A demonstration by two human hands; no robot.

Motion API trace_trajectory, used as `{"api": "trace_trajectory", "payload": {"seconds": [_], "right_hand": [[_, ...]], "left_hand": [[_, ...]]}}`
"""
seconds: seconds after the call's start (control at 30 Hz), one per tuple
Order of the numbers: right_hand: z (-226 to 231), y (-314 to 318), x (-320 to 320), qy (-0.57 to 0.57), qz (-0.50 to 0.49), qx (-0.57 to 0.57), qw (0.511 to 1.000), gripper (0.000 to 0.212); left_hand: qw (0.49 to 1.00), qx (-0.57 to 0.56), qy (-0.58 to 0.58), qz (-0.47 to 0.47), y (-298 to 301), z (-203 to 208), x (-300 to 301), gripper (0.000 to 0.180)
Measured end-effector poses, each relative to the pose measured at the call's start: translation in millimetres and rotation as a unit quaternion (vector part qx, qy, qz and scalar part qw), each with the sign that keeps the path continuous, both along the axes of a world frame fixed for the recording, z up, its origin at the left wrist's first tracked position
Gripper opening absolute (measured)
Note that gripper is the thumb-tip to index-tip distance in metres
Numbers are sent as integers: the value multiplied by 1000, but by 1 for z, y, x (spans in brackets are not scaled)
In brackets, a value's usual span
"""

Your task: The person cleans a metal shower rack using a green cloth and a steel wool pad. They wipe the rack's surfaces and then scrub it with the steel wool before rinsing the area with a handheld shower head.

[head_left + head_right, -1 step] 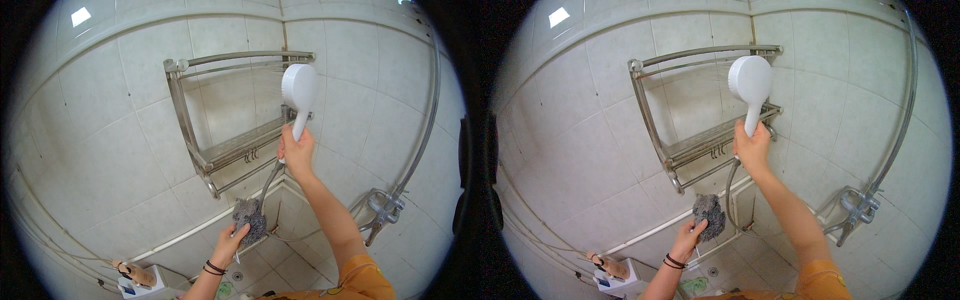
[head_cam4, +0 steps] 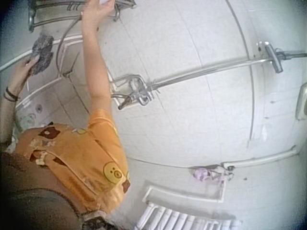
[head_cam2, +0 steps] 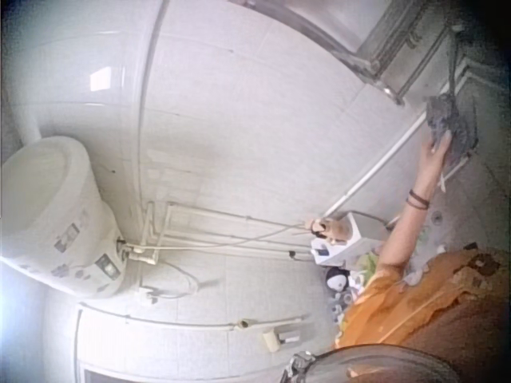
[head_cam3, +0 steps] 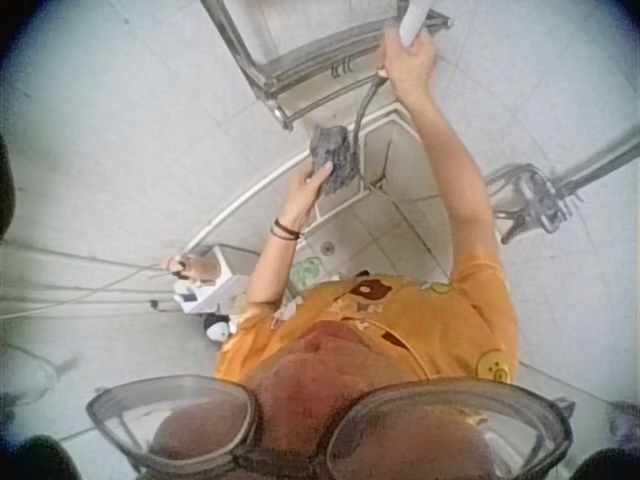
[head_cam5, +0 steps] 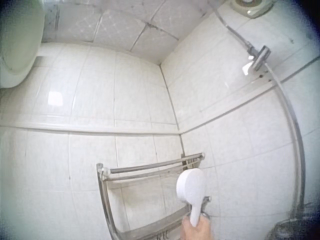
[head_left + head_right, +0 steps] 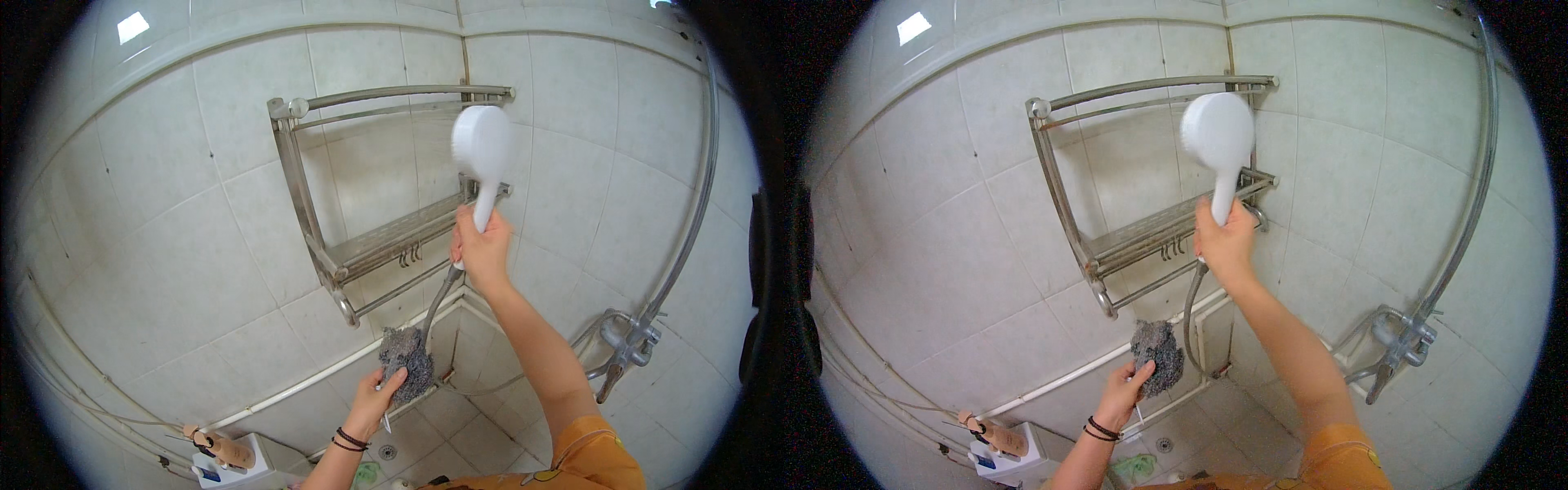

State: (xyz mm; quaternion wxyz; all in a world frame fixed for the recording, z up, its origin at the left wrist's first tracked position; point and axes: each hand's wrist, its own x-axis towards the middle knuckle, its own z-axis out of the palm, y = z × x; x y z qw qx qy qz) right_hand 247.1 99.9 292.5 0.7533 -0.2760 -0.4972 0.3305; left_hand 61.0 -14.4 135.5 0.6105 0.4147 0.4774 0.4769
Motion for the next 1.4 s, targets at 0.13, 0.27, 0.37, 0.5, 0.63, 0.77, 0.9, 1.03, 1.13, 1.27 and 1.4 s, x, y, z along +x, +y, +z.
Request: {"api": "trace_trajectory", "payload": {"seconds": [0.13, 0.27, 0.37, 0.5, 0.63, 0.77, 0.9, 1.03, 1.13, 1.27, 1.4], "right_hand": [[2, 0, -2, -19, -2, 17, 1000, 19], [-6, -3, 9, -59, -23, -25, 998, 18], [-5, -5, 16, -77, -45, -31, 996, 19], [34, -9, 37, -56, -96, 23, 993, 21], [88, -8, 49, -70, -94, 70, 991, 24], [124, 10, 70, -143, -175, 97, 969, 26], [137, 49, 121, -151, -255, 80, 952, 25], [135, 50, 136, -160, -232, 52, 958, 25], [130, 58, 145, -188, -245, 39, 950, 25], [138, 65, 167, -194, -278, 10, 941, 25], [168, 69, 176, -289, -244, -2, 926, 33]], "left_hand": [[1000, -23, 5, 13, -2, -17, -3, 35], [999, -39, -10, 35, -6, -35, -7, 37], [997, -52, -5, 50, -11, -46, -15, 36], [995, -65, -2, 71, -9, -70, -26, 31], [994, -93, 17, 61, -12, -70, -30, 32], [993, -97, 12, 61, -21, -66, -21, 33], [992, -106, 29, 64, -28, -65, -20, 30], [992, -100, -10, 80, -33, -68, -22, 27], [991, -101, -14, 88, -31, -83, -21, 27], [992, -112, 3, 57, -31, -84, -21, 27], [990, -110, -4, 85, -30, -86, -14, 26]]}}
